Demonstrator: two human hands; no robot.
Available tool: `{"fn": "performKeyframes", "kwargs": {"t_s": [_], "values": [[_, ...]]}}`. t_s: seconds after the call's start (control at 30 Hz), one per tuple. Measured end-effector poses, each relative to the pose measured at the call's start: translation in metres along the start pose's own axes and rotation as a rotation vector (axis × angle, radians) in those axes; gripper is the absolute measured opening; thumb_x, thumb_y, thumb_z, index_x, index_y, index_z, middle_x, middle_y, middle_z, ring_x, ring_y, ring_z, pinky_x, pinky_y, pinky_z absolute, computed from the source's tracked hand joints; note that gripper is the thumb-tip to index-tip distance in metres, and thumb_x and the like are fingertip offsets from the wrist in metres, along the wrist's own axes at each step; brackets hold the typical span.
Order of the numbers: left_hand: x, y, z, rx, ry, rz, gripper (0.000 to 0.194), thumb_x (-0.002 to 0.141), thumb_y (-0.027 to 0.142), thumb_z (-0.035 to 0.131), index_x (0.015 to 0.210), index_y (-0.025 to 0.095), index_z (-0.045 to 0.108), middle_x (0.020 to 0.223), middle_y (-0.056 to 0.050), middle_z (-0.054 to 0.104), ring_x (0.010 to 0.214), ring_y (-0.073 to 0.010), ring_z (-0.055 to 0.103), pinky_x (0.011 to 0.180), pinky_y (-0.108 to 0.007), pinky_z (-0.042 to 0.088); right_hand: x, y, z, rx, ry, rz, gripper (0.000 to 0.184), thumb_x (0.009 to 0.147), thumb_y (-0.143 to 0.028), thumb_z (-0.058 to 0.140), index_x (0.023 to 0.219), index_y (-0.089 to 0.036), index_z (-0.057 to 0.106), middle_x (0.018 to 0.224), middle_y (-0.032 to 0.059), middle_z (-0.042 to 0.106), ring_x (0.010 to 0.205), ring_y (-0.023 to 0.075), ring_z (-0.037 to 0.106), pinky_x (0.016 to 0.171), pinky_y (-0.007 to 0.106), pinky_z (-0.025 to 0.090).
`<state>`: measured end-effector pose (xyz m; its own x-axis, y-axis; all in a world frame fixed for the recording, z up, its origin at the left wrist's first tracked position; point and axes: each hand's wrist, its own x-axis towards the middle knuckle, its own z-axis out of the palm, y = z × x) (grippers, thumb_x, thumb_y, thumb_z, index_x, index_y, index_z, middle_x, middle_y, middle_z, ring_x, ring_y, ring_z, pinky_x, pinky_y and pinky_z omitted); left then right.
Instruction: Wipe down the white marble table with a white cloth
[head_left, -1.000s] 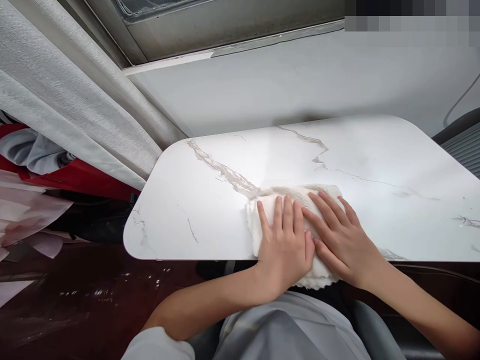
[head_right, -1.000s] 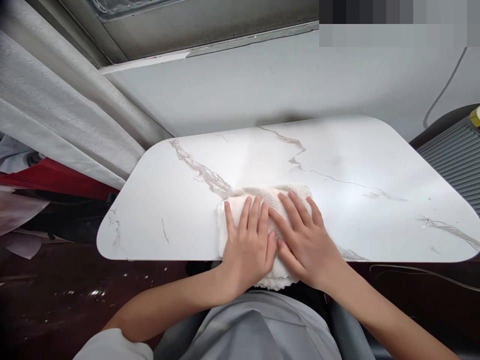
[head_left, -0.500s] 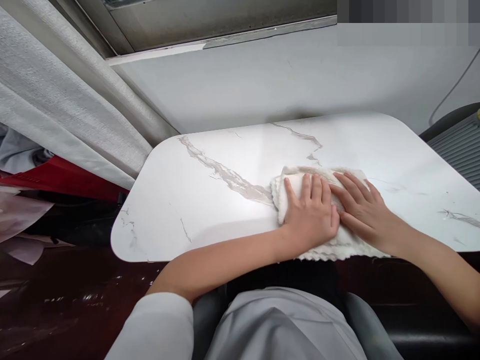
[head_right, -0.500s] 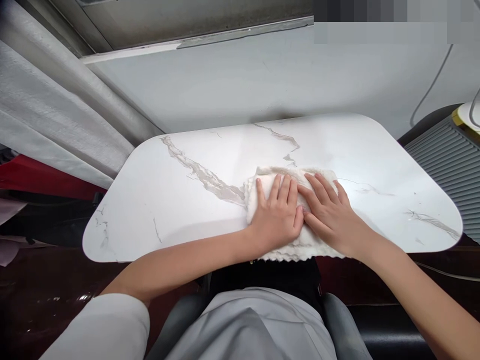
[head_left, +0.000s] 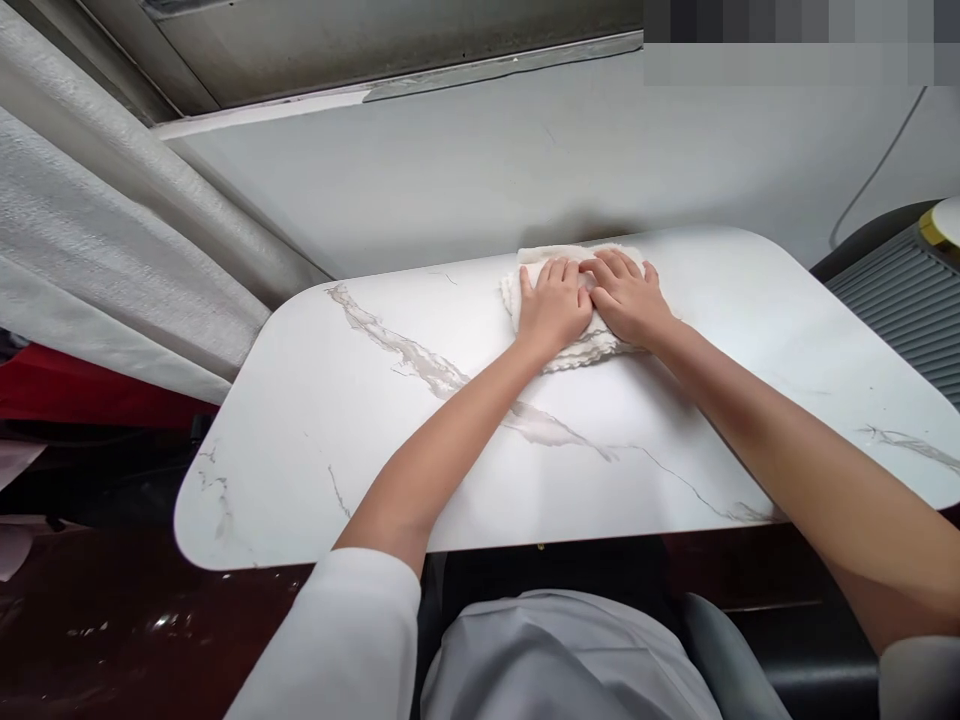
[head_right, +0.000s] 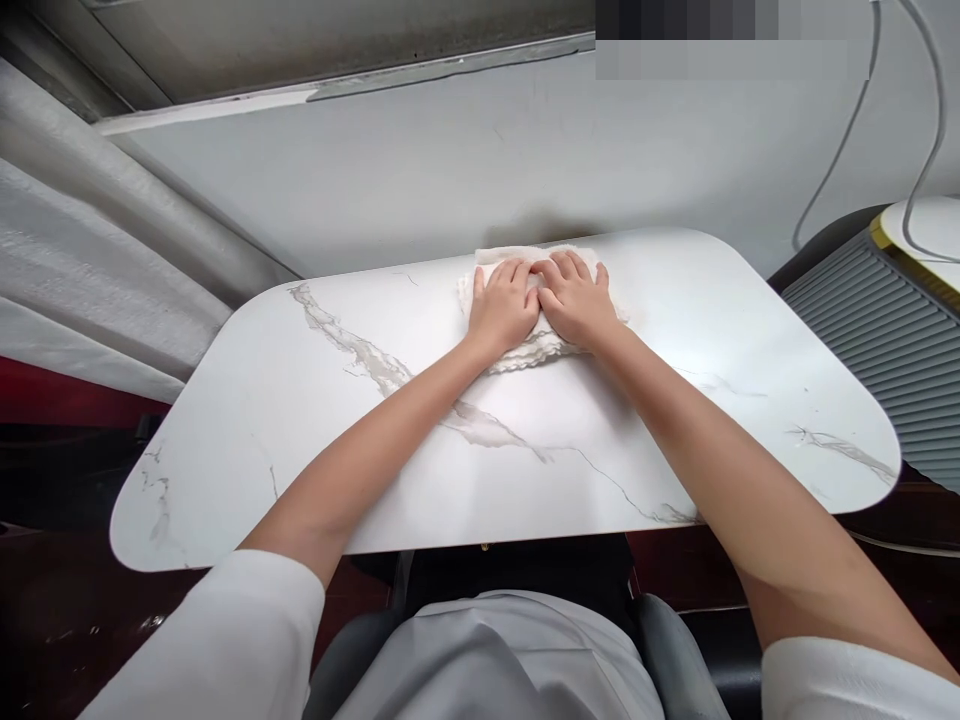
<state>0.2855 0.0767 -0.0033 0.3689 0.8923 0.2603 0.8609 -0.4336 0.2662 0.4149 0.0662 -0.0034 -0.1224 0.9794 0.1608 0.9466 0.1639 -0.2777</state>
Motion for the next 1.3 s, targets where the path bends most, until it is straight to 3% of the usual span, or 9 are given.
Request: {"fn": "performKeyframes", "kwargs": {"t_s": [0.2, 0.6, 0.87, 1.07, 1.23, 1.3], "values": [[0.031, -0.010, 0.006, 0.061, 0.043, -0.090, 0.047, 0.096, 0.031, 0.031, 0.138, 0.022, 0.050, 0.149, -0.006, 0.048, 0.142, -0.0212, 0.037, 0.122, -0.042, 0.018, 0.033, 0.011, 0.003, 0.067, 0.038, -0.003, 0.048, 0.093, -0.029, 0.021, 0.133, -0.031, 0.048, 0.150, 0.0045, 0.043, 0.144, 0.0251, 0.031, 0.116, 0.061, 0.018], [0.074, 0.000, 0.023, 0.050, 0.049, -0.058, 0.048, 0.096, 0.030, 0.030, 0.137, 0.020, 0.052, 0.141, -0.006, 0.056, 0.137, -0.0237, 0.042, 0.121, -0.044, 0.021, 0.059, 0.036, -0.006, 0.114, 0.054, 0.074, 0.045, 0.093, -0.029, 0.028, 0.132, -0.028, 0.051, 0.148, 0.0069, 0.047, 0.141, 0.0246, 0.036, 0.115, 0.057, 0.022], [0.084, 0.029, 0.034, 0.020, 0.026, -0.031, 0.047, 0.097, 0.030, 0.029, 0.137, 0.015, 0.050, 0.142, -0.010, 0.053, 0.136, -0.0268, 0.039, 0.121, -0.049, 0.017, 0.056, 0.067, -0.016, 0.102, 0.063, 0.118, 0.041, 0.093, -0.029, 0.032, 0.129, -0.029, 0.051, 0.148, 0.0041, 0.048, 0.141, 0.0250, 0.037, 0.116, 0.054, 0.024], [0.089, 0.065, 0.051, -0.093, -0.024, -0.015, 0.047, 0.098, 0.033, 0.028, 0.141, 0.023, 0.044, 0.151, -0.003, 0.047, 0.141, -0.0291, 0.027, 0.123, -0.053, -0.009, 0.040, 0.101, -0.031, 0.051, 0.041, 0.151, 0.043, 0.093, -0.030, 0.031, 0.132, -0.026, 0.048, 0.150, 0.0073, 0.046, 0.139, 0.0261, 0.038, 0.114, 0.051, 0.028], [0.085, 0.088, 0.058, -0.073, -0.004, -0.003, 0.047, 0.098, 0.035, 0.026, 0.139, 0.023, 0.046, 0.152, -0.002, 0.045, 0.143, -0.0257, 0.027, 0.125, -0.054, -0.002, 0.024, 0.117, -0.039, 0.013, 0.043, 0.230, 0.045, 0.093, -0.039, 0.028, 0.136, -0.034, 0.042, 0.152, 0.0029, 0.042, 0.141, 0.0276, 0.032, 0.117, 0.050, 0.028], [0.082, 0.093, 0.058, -0.064, 0.005, 0.004, 0.048, 0.097, 0.035, 0.026, 0.138, 0.022, 0.047, 0.152, -0.004, 0.045, 0.143, -0.0255, 0.028, 0.125, -0.054, 0.002, 0.019, 0.121, -0.040, -0.002, 0.032, 0.237, 0.049, 0.093, -0.040, 0.026, 0.139, -0.031, 0.040, 0.154, 0.0030, 0.039, 0.142, 0.0282, 0.031, 0.117, 0.050, 0.027]]}}
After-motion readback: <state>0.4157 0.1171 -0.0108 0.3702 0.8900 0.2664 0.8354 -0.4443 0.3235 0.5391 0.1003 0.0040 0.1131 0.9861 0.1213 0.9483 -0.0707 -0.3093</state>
